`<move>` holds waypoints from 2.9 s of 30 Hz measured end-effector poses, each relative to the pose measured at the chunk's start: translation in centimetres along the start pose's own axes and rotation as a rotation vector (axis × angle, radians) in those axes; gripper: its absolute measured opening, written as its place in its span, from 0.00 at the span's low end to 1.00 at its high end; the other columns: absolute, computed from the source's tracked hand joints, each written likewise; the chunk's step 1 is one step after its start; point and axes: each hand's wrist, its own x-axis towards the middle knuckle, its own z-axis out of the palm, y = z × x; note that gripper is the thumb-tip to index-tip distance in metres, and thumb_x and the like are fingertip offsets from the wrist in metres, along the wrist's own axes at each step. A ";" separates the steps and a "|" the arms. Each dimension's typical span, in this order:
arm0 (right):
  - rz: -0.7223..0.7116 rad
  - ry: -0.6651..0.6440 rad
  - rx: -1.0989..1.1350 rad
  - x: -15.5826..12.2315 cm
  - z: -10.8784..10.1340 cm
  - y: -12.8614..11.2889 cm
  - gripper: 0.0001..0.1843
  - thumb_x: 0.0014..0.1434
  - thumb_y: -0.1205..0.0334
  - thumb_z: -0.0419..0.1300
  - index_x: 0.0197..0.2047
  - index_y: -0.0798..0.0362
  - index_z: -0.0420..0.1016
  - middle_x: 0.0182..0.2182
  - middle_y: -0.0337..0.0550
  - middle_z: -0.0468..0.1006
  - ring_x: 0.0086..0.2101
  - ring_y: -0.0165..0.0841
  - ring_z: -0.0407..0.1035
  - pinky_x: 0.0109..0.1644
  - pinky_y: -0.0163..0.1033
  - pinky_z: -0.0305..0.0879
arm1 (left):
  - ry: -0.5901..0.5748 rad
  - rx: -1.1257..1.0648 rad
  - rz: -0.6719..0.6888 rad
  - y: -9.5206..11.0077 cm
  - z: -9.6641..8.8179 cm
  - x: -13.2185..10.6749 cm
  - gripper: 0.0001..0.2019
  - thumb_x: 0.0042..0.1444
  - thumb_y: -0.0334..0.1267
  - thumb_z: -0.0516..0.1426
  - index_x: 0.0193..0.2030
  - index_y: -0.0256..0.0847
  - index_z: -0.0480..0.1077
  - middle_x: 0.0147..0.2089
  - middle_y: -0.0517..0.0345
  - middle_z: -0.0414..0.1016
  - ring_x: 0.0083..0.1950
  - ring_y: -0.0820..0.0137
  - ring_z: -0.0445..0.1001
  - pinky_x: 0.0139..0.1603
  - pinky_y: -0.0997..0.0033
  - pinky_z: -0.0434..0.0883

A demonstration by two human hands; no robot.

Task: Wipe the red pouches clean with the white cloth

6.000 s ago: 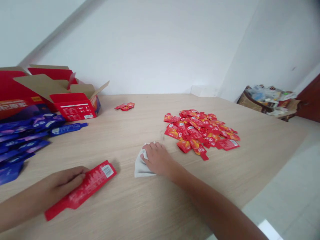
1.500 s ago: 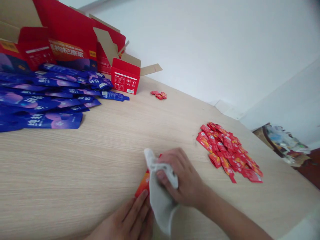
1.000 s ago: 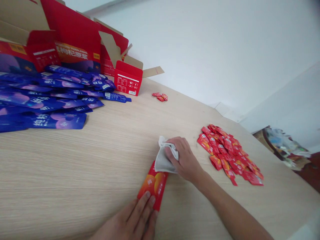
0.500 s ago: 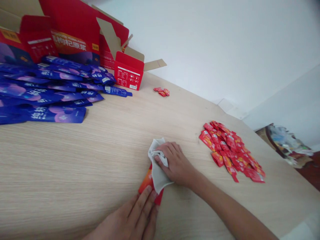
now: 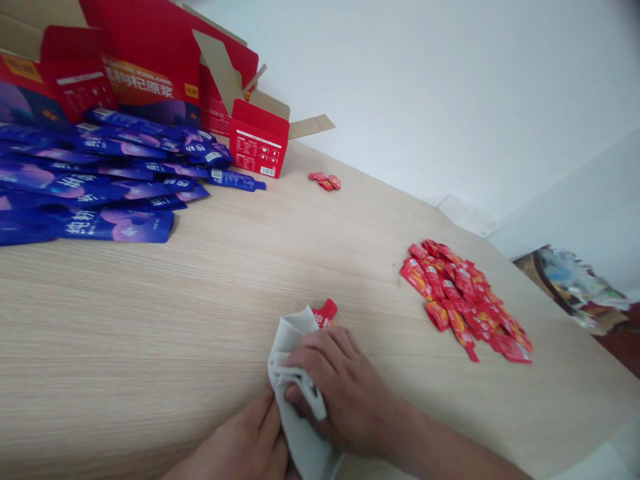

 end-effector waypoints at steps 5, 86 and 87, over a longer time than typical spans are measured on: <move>0.101 0.036 -0.089 0.6 1.1 3.2 0.12 0.75 0.55 0.54 0.56 0.51 0.70 0.50 0.49 0.77 0.52 0.43 0.67 0.60 0.51 0.63 | 0.083 0.065 -0.053 0.3 -0.1 0.1 0.17 0.64 0.40 0.61 0.57 0.37 0.78 0.54 0.46 0.83 0.57 0.56 0.78 0.66 0.57 0.63; 0.445 0.378 -0.206 -3.9 0.5 18.6 0.14 0.75 0.55 0.48 0.55 0.48 0.71 0.50 0.52 0.79 0.51 0.47 0.72 0.58 0.58 0.68 | -0.042 0.120 -0.061 -3.0 -5.7 3.2 0.21 0.71 0.47 0.59 0.66 0.40 0.70 0.63 0.51 0.77 0.62 0.58 0.76 0.62 0.60 0.74; 0.444 0.380 -0.202 -3.9 0.5 18.6 0.15 0.75 0.55 0.48 0.55 0.48 0.71 0.50 0.52 0.79 0.50 0.47 0.72 0.57 0.58 0.68 | -0.027 0.215 -0.030 -2.6 -5.6 3.0 0.23 0.72 0.49 0.57 0.66 0.37 0.70 0.64 0.49 0.77 0.62 0.58 0.76 0.60 0.61 0.75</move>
